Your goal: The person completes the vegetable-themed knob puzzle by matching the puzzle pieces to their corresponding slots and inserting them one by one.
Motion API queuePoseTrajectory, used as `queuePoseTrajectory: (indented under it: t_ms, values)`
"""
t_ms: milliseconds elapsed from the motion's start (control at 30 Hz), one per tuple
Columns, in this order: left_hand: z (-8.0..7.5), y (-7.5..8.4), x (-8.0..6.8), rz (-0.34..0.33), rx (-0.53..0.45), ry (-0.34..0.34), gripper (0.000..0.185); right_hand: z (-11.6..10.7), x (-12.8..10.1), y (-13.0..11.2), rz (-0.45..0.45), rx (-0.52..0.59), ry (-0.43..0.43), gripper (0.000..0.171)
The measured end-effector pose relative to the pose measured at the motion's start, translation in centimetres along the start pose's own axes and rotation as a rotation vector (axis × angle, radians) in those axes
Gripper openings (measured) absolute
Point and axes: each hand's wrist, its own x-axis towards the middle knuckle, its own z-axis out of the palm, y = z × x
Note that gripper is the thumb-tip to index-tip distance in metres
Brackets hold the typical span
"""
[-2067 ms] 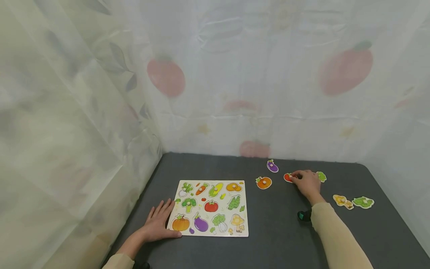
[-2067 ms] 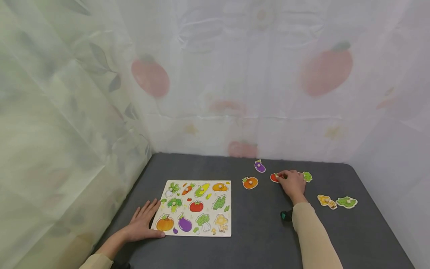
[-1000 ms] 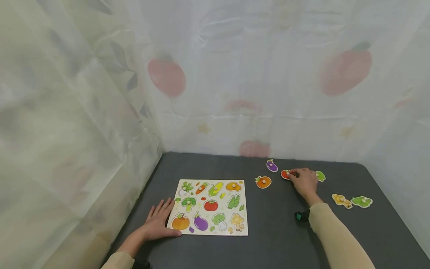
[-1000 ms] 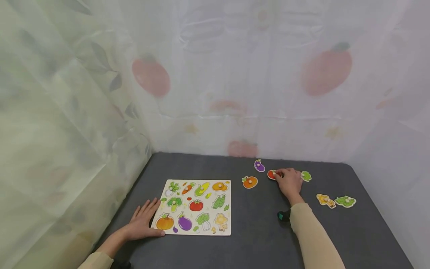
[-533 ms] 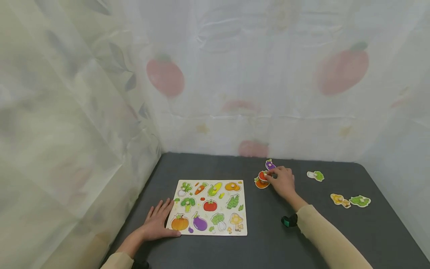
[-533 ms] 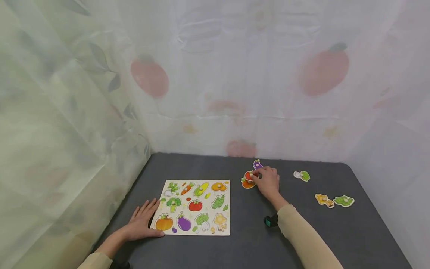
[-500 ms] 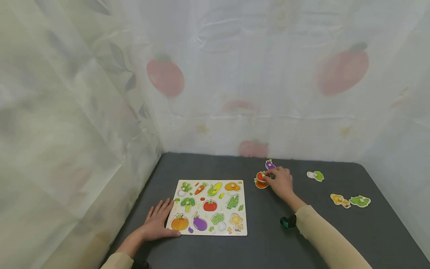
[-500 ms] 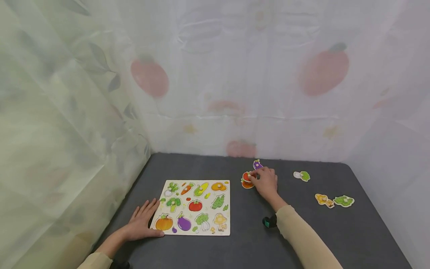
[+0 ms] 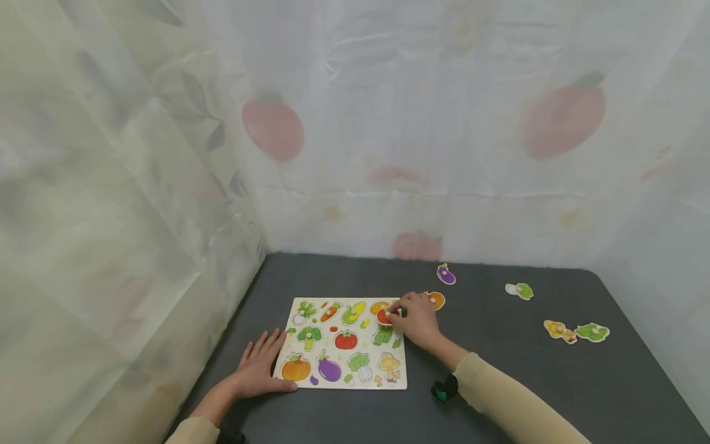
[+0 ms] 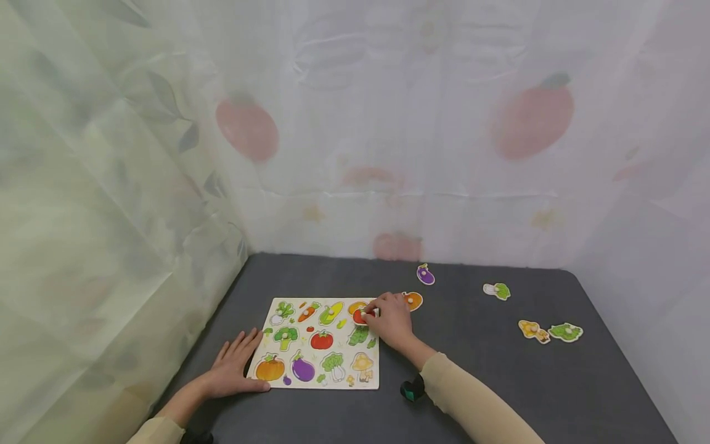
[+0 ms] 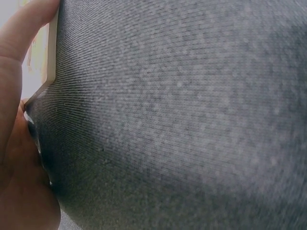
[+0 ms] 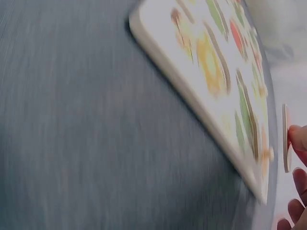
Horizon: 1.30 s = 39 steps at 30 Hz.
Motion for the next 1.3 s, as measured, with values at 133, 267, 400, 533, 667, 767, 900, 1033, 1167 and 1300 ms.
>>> queuePoseTrajectory:
  t_ms: [133, 267, 400, 533, 667, 767, 900, 1033, 1167, 1300]
  values:
    - [0.0, 0.2, -0.1, -0.004, -0.004, -0.004, 0.131, 1.6, -0.3, -1.7, -0.008, 0.004, -0.029, 0.011]
    - [-0.1, 0.4, -0.1, -0.008, -0.011, -0.009, 0.13, 2.9, -0.6, -2.9, -0.026, 0.021, -0.037, 0.011]
    - [-0.2, 0.3, -0.1, -0.016, -0.013, -0.02, 0.13, 4.2, -1.0, -3.8, -0.021, 0.032, -0.055, 0.011]
    - [-0.3, 0.2, -0.1, -0.017, -0.021, -0.026, 0.13, 5.2, -1.3, -4.7, -0.018, 0.033, -0.069, 0.01]
    - [-0.4, 0.2, -0.1, -0.01, -0.023, -0.021, 0.13, 5.9, -1.4, -5.2, -0.031, 0.027, -0.073, 0.01]
    - [-0.4, 0.1, -0.1, -0.006, -0.02, -0.018, 0.13, 6.3, -1.4, -5.5, -0.037, 0.028, -0.07, 0.01]
    - [-0.3, -0.1, -0.1, -0.004, -0.012, -0.013, 0.13, 6.7, -1.4, -6.0, -0.031, 0.033, -0.072, 0.011]
    - [-0.1, -0.3, 0.0, -0.003, -0.008, -0.011, 0.131, 7.0, -1.4, -6.3, -0.022, 0.022, -0.09, 0.011]
    - [0.0, -0.4, 0.1, 0.0, -0.004, -0.01, 0.131, 7.3, -1.4, -6.6, -0.012, 0.018, -0.105, 0.011]
    - [-0.1, -0.3, 0.1, 0.006, -0.008, -0.009, 0.131, 7.4, -1.4, -6.7, -0.019, 0.005, -0.1, 0.011]
